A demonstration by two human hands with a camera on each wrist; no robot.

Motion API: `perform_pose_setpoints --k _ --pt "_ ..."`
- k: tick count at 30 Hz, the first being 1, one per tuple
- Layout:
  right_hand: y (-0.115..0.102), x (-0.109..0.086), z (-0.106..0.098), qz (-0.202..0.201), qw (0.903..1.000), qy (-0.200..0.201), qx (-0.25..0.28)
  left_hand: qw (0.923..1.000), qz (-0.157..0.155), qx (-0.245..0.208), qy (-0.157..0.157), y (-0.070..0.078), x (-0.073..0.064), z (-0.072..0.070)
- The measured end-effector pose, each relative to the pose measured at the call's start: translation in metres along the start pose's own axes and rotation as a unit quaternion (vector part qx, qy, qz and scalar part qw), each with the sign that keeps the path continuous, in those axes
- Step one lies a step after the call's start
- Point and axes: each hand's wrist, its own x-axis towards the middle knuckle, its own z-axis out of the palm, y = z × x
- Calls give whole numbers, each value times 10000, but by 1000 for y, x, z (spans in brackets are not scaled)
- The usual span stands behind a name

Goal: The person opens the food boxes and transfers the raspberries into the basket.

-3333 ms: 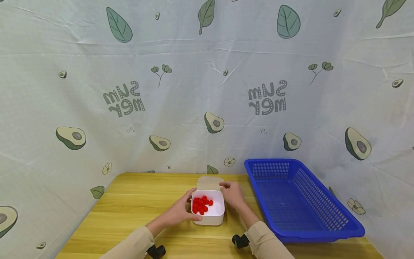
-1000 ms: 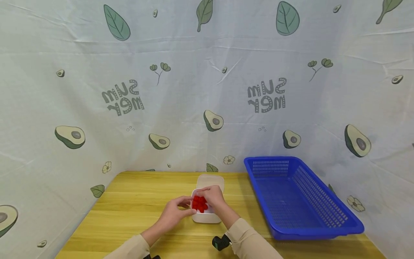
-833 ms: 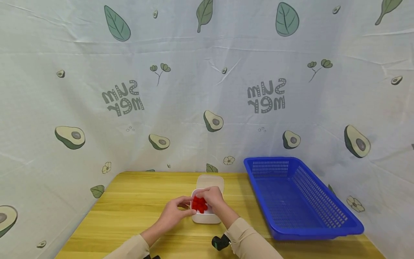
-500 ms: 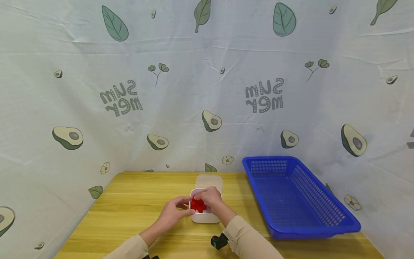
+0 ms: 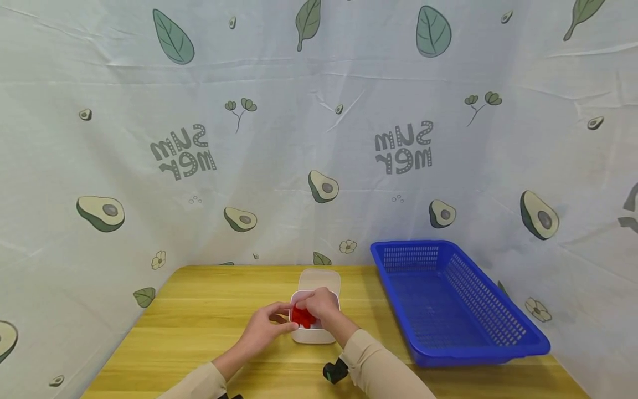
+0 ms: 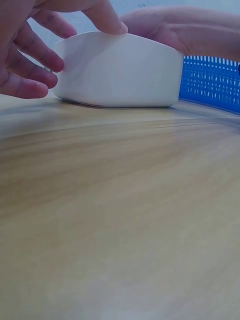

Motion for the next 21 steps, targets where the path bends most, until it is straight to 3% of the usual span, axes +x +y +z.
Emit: perform_pose_setpoints --k 7,21 --pt "2 0 1 -294 9995 -85 42 10000 -14 -44 18 2 -1 1" --pt "2 0 4 -267 9995 -6 -168 10000 -35 49 18 0 -2 1"
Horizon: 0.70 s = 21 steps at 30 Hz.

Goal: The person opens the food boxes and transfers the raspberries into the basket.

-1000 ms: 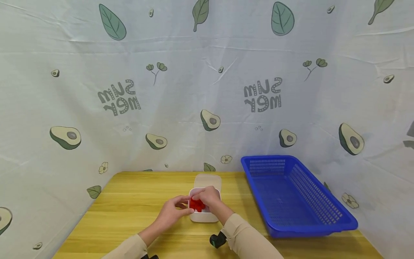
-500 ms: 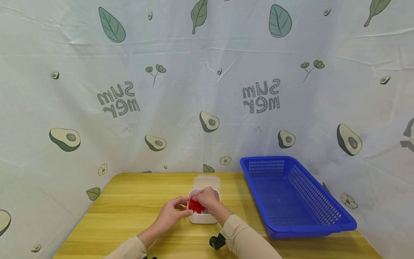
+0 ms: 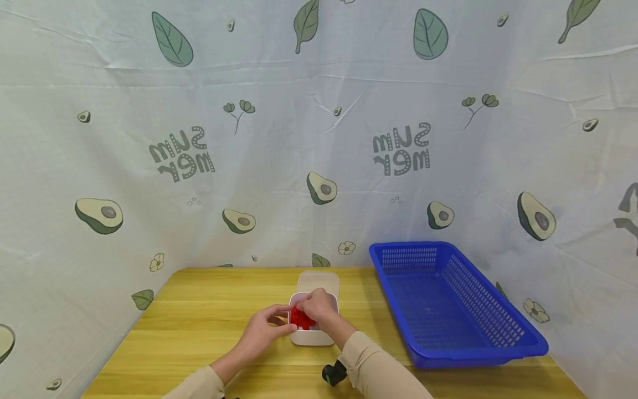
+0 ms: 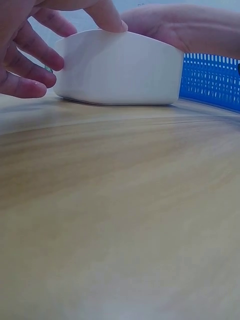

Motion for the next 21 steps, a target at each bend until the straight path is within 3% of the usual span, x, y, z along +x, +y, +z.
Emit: perform_pose_setpoints --k 11,21 --pt "0 1 0 65 9999 134 -7 10000 35 68 24 0 -2 1" --pt "-4 -2 -6 -245 9995 210 -64 9999 50 90 36 -2 -1 1"
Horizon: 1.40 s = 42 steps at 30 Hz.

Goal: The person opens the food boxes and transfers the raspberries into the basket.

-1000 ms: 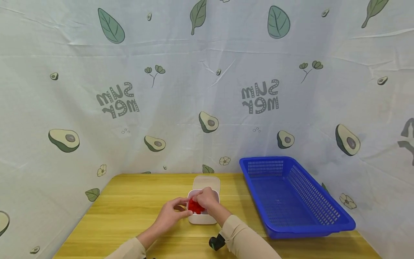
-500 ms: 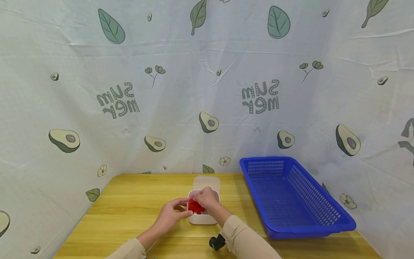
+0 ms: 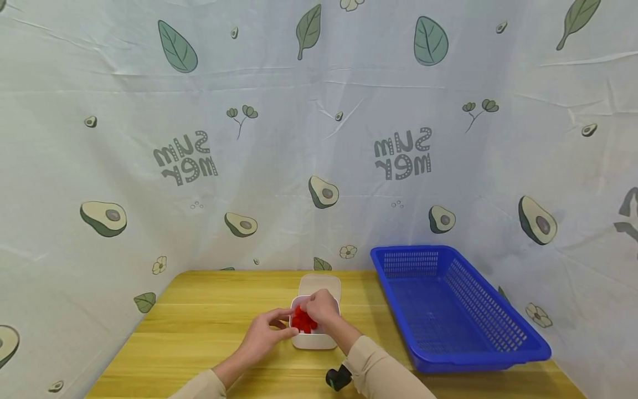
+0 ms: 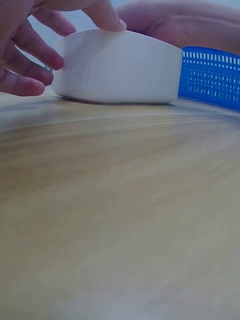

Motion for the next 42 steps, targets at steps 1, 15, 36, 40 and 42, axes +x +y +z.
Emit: perform_pose_setpoints --k 1,15,36,40,42 --pt "-1 0 -1 -19 10000 -3 10 10000 -9 -2 0 0 0 0" --pt "-19 -2 -26 -43 9997 179 -173 9999 -85 -37 108 1 -1 2" --pt "-31 -2 -49 203 9995 245 -69 9999 61 -31 122 -3 0 2" --pt "-32 -4 -52 146 9996 251 46 9999 -13 -52 146 -3 -1 3" --pt "-33 -5 -55 142 9996 251 81 9998 -64 -78 166 -2 -3 3"
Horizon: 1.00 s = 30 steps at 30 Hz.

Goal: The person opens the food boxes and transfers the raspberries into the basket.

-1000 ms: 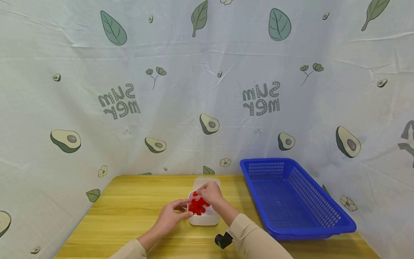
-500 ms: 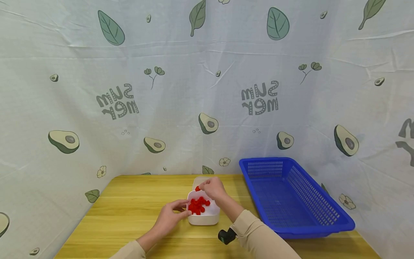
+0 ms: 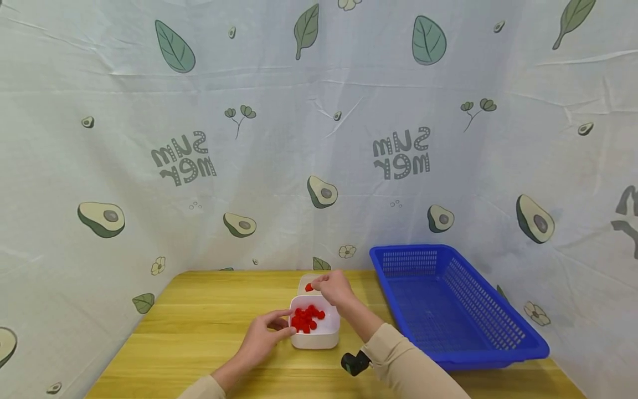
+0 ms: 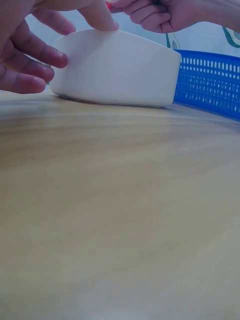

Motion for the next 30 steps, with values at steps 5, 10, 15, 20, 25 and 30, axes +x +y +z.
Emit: perform_pose_setpoints --k 5,10,15,20,25,30 --pt "-1 0 -8 -1 10000 44 -24 9999 -79 -59 22 2 -1 0" --pt "-4 2 -18 59 9999 87 97 9999 -133 -85 2 5 0 1" --pt "-6 1 -28 107 9998 61 172 9996 -253 -79 -12 5 0 1" --pt "-8 0 -38 169 9998 65 77 9996 -276 -52 1 3 0 2" --pt "-9 4 -49 156 9998 140 -6 9996 -270 -17 28 3 1 2" --pt "-7 6 -57 174 9996 221 -42 9996 -289 11 48 4 1 1"
